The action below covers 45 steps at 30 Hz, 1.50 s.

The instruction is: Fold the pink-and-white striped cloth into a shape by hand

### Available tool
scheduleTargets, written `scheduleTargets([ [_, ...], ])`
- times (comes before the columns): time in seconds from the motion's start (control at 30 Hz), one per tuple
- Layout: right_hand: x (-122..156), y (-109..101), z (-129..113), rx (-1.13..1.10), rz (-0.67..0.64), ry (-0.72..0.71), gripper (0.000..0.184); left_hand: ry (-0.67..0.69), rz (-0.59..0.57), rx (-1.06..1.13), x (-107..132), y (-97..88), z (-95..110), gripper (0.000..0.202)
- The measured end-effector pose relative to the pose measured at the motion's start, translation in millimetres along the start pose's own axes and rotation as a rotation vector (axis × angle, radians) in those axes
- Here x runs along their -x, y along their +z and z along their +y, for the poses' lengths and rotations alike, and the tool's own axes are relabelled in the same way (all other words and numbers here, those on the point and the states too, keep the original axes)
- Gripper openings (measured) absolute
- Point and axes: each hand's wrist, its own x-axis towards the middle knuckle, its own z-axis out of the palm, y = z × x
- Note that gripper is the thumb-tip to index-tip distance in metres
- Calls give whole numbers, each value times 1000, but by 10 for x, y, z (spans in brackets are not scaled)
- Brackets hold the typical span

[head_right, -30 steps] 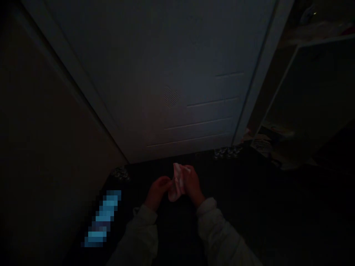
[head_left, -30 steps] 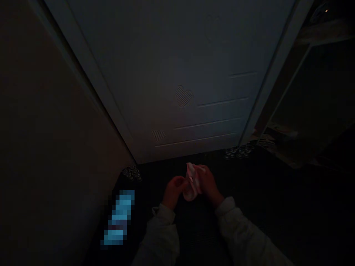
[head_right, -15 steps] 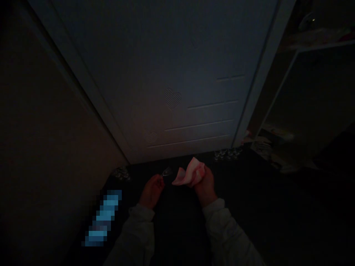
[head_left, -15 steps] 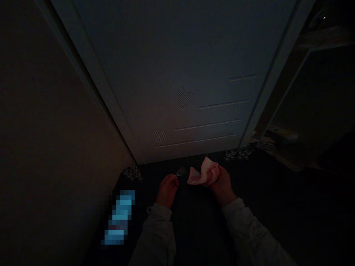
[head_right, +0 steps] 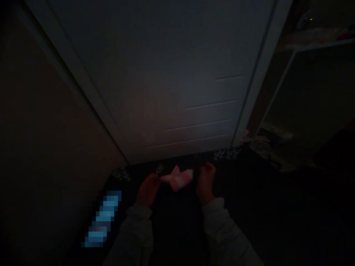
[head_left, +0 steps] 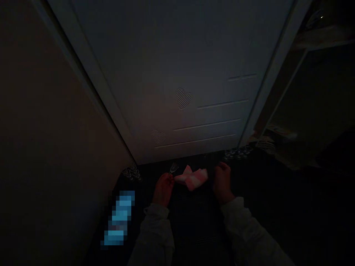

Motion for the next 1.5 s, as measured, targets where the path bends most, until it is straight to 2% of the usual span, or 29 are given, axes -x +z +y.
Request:
scheduleTargets([
  [0.07, -12, -13, -53, 71, 131, -28, 37, -1, 4, -6, -5, -1, 3, 4],
  [0.1, 0, -11, -84, 117, 139, -64, 35, -3, 7, -10, -8, -4, 4, 4],
  [0.17, 59, 14, -147, 158, -11, -117, 31, -4, 13, -25, -18, -11, 4, 2],
  [0.37, 373, 131, -303, 476, -735, -388, 26, 38, -40, -80, -25, -18, -10, 6],
  [0.47, 476, 118, -370, 579, -877, -453, 26, 57, -37, -88, -21, -18, 2, 7],
  [0.57, 526, 77, -412, 614, -982, -448, 27, 88, -43, -114, -27, -42, 32, 10],
  [0.67, 559, 56, -426, 618, -1053, -442, 18, 141, -49, -159, -47, -88, 70, 13],
  [0.77, 571, 63, -448, 521, -1045, -414, 9, 172, -30, -176, -67, -125, 117, 16],
  [0.87, 516, 70, -467, 237, -955, -214, 17, 193, -4, -164, -74, -137, 172, 17],
  [0.9, 476, 68, -460, 133, -881, -124, 20, 198, 3, -158, -75, -137, 188, 17],
  [0.97, 369, 53, -412, -1, -604, -3, 25, 214, 19, -152, -76, -137, 208, 16],
  [1.03, 250, 31, -327, -5, -358, 92, 27, 220, 30, -154, -82, -138, 210, 16],
  [1.07, 196, 20, -278, 42, -284, 126, 26, 217, 33, -159, -87, -139, 205, 16],
  [1.13, 117, 6, -190, 121, -265, 178, 23, 204, 34, -172, -96, -138, 190, 17],
  [1.27, 72, 14, -109, 210, -279, 78, 32, 177, 21, -178, -105, -128, 167, 17],
  [1.33, 73, 18, -111, 301, -263, -81, 38, 167, 14, -171, -105, -126, 164, 17],
  [1.43, 76, 3, -151, 455, -206, -329, 33, 163, 7, -169, -105, -130, 163, 18],
  [1.5, 85, -19, -203, 517, -258, -372, 30, 166, 5, -172, -106, -135, 161, 18],
])
